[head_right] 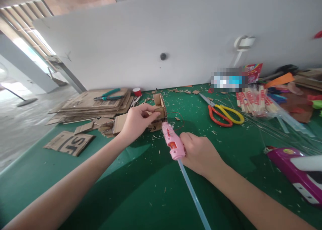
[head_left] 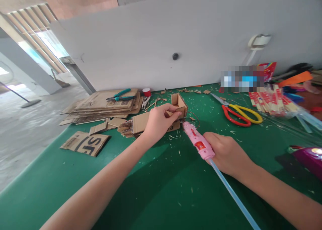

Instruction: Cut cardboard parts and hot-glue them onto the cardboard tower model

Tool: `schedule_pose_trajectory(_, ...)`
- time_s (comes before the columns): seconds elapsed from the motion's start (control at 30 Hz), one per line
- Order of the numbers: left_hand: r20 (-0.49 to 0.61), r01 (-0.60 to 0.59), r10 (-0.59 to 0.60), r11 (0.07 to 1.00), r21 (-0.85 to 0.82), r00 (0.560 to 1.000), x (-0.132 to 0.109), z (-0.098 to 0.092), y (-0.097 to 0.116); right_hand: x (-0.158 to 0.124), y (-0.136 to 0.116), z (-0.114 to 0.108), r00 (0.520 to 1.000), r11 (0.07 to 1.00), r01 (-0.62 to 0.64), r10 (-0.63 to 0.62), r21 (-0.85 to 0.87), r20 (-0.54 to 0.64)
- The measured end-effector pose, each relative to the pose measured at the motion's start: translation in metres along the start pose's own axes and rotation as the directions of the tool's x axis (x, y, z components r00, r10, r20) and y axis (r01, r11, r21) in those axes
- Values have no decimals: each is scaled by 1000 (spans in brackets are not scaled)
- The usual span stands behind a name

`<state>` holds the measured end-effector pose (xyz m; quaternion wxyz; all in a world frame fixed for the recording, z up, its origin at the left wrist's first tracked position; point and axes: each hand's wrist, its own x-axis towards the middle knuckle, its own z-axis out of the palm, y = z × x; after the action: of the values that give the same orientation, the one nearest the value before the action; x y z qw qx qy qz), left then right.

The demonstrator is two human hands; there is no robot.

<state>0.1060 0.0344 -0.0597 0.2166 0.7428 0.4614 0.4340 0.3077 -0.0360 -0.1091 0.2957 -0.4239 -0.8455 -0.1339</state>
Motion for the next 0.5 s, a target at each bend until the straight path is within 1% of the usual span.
schedule_pose_trajectory(0.3, -3, 0, 0, 1000, 1, 1000, 1, -1, 2, 1, 2, -1, 1000, 1000, 6, -5, -27, 12)
schedule_pose_trajectory(0.5, 15, -17, 16, 998, 54, 1000, 1, -3, 1, 1, 1, -5, 1000, 1000, -14, 14, -7, -3)
